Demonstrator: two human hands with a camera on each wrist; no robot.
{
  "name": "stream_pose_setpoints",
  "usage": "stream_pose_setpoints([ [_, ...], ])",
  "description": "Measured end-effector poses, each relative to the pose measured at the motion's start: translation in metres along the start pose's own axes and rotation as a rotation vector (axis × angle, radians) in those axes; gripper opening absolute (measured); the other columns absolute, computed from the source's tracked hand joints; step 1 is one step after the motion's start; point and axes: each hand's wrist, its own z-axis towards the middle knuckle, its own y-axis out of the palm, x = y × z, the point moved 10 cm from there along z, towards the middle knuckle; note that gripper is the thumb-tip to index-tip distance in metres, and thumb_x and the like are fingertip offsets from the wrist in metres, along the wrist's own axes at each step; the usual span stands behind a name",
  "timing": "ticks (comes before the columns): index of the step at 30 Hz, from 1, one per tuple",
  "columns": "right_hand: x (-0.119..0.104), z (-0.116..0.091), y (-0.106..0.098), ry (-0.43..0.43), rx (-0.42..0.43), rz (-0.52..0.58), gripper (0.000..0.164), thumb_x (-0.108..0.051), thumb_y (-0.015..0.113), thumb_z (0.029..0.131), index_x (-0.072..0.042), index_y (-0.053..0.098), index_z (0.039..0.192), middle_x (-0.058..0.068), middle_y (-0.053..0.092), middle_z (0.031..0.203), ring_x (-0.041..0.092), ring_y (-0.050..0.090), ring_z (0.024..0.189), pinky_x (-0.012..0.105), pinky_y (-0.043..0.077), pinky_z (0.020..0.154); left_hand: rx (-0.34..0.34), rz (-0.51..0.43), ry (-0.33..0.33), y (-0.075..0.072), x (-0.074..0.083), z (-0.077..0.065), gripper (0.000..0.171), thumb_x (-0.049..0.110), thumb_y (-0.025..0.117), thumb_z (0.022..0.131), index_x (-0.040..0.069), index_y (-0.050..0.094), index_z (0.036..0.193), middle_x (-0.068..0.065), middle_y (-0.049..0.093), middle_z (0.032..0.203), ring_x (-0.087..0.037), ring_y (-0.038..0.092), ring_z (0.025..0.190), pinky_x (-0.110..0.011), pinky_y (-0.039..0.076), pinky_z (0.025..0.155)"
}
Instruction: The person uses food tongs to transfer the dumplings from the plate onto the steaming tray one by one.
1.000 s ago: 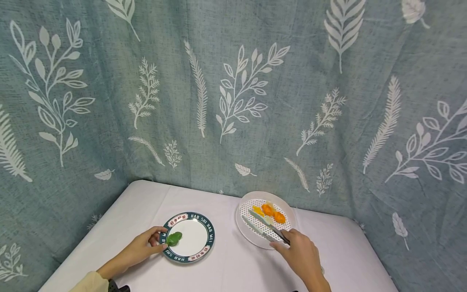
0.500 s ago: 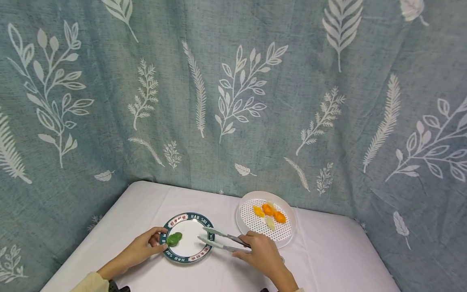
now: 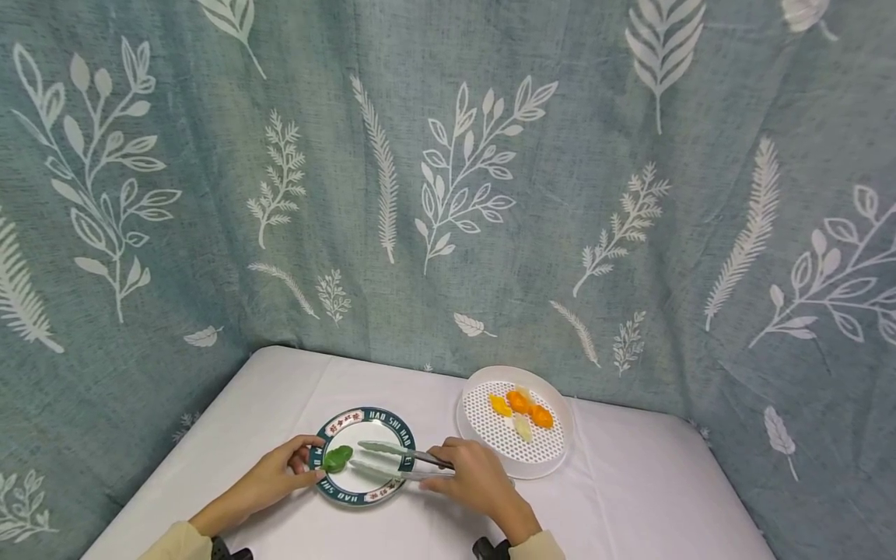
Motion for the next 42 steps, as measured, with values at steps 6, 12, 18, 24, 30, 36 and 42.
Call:
stream_pose_setpoints([
  [6, -0.003, 0.01, 0.0, -0.072, -0.003, 0.01, 0.044, -0.053, 0.074, 0.075, -0.024, 0.072, 0.108, -0.013, 0.064, 0.084, 0.005, 0.054, 0.068, 0.021, 0.042, 0.06, 0.0, 0.004, 0.012, 0.0, 0.001, 0.001, 0.062, 0.04, 0.08, 0.073, 0.019, 0.055, 0.126, 0.003, 0.053, 0.089, -0.015, 0.048, 0.074, -0.03, 0.043, 0.06],
  [12, -0.007, 0.015, 0.005, -0.099, -0.057, 0.083, 0.04, -0.052, 0.075, 0.075, -0.026, 0.073, 0.105, -0.013, 0.065, 0.082, 0.008, 0.056, 0.067, 0.02, 0.043, 0.061, -0.004, -0.005, 0.006, 0.001, 0.002, -0.002, 0.062, 0.039, 0.08, 0.073, 0.019, 0.055, 0.127, 0.003, 0.054, 0.089, -0.015, 0.048, 0.073, -0.03, 0.043, 0.059],
  [18, -0.011, 0.014, 0.008, -0.104, -0.078, 0.094, 0.038, -0.053, 0.075, 0.074, -0.028, 0.073, 0.103, -0.015, 0.064, 0.079, 0.002, 0.051, 0.064, 0.019, 0.04, 0.059, 0.007, 0.006, 0.021, 0.0, 0.003, 0.0, 0.063, 0.041, 0.08, 0.073, 0.019, 0.055, 0.127, 0.002, 0.053, 0.089, -0.015, 0.048, 0.073, -0.031, 0.043, 0.06],
  [24, -0.014, 0.012, 0.015, -0.091, -0.067, 0.102, 0.039, -0.051, 0.075, 0.074, -0.024, 0.074, 0.102, -0.012, 0.065, 0.08, 0.004, 0.053, 0.065, 0.019, 0.041, 0.06, 0.007, 0.01, 0.03, 0.0, 0.001, 0.001, 0.063, 0.042, 0.08, 0.073, 0.02, 0.055, 0.126, 0.003, 0.053, 0.088, -0.015, 0.048, 0.073, -0.03, 0.043, 0.059],
  [30, -0.015, 0.012, 0.023, -0.085, -0.068, 0.157, 0.039, -0.05, 0.074, 0.076, -0.023, 0.073, 0.105, -0.013, 0.065, 0.081, 0.006, 0.054, 0.065, 0.019, 0.042, 0.059, 0.01, -0.003, 0.036, -0.001, 0.001, 0.0, 0.062, 0.041, 0.08, 0.073, 0.019, 0.055, 0.126, 0.003, 0.054, 0.09, -0.015, 0.048, 0.074, -0.03, 0.044, 0.06],
  [36, -0.017, 0.01, 0.028, -0.11, -0.071, 0.204, 0.04, -0.048, 0.07, 0.081, -0.021, 0.072, 0.11, -0.012, 0.066, 0.085, 0.001, 0.052, 0.067, 0.018, 0.043, 0.061, 0.007, -0.005, 0.033, -0.001, 0.001, 0.0, 0.062, 0.041, 0.079, 0.074, 0.02, 0.055, 0.127, 0.003, 0.054, 0.09, -0.015, 0.049, 0.074, -0.03, 0.044, 0.06],
  [42, -0.015, 0.007, 0.027, -0.12, -0.034, 0.198, 0.041, -0.051, 0.067, 0.082, -0.022, 0.072, 0.111, -0.014, 0.066, 0.086, -0.002, 0.052, 0.069, 0.017, 0.044, 0.063, 0.005, 0.0, 0.028, -0.001, 0.002, -0.001, 0.063, 0.04, 0.08, 0.073, 0.019, 0.055, 0.127, 0.003, 0.054, 0.09, -0.015, 0.048, 0.073, -0.03, 0.043, 0.059],
])
